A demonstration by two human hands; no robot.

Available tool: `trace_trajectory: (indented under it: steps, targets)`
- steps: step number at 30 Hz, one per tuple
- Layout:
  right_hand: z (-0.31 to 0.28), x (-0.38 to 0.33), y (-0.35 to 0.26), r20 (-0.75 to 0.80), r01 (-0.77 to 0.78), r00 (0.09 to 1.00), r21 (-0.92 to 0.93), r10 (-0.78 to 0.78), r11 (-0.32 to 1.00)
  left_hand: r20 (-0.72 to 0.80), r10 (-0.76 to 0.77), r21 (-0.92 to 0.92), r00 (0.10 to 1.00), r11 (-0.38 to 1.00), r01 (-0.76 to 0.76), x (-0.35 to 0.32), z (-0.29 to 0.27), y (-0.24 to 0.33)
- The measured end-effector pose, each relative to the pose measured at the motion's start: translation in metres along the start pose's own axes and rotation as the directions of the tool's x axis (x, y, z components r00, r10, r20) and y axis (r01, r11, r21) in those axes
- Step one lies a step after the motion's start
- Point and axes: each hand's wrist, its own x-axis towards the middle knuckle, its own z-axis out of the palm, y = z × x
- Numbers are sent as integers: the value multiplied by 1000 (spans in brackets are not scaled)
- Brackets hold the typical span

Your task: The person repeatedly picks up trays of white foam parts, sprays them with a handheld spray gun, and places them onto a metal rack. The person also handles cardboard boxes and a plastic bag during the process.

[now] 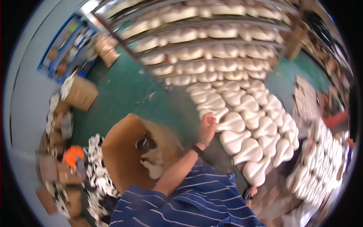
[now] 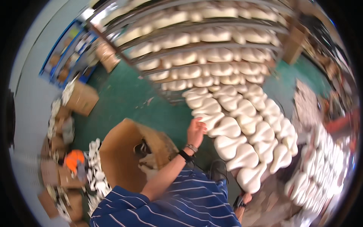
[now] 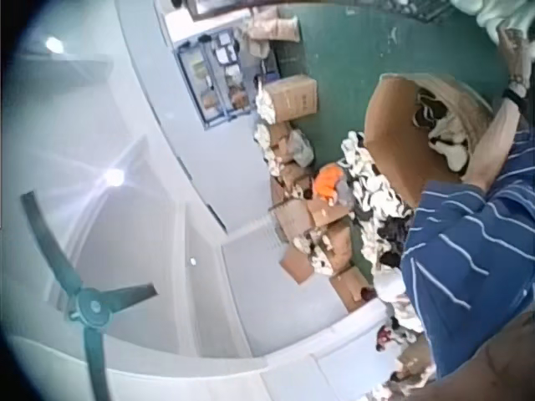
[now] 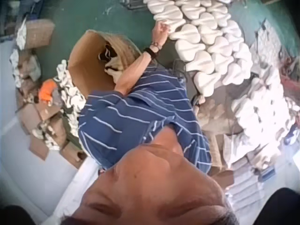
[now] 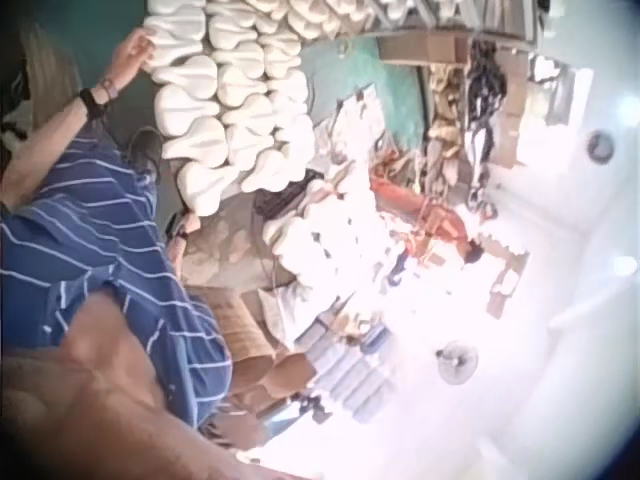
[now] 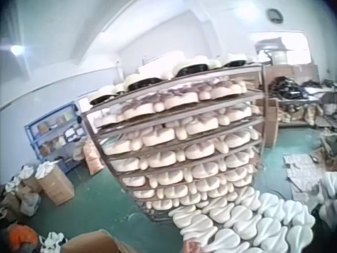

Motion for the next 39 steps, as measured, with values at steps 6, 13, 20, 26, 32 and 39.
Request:
trace_trajectory:
  steps: [6, 13, 20, 26, 32, 39]
  targets:
    - [29, -45, 19, -139, -67, 985, 243, 103, 968, 135, -205, 97, 969, 976, 193, 22, -39, -41]
    - [27, -90, -35, -95, -289, 926, 446, 365, 847, 184, -713, 359, 676, 689, 630, 51, -106, -131]
    - [34, -110, -63, 55, -442, 770, 764, 636, 470, 289, -885, 329, 364, 449, 831, 17, -108, -277]
    - [63, -106, -34, 2, -529, 715, 655, 699, 540, 595, -670, -111, 444, 478, 871, 47, -46, -394]
    - [93, -108, 4, -81, -477, 751, 619, 655, 624, 430, -739, 41, 518, 589, 807, 66, -19, -419]
    - [137, -70, 56, -30, -289, 825, 836, 564, 467, 553, -647, 41, 526, 651, 758, 58, -25, -481]
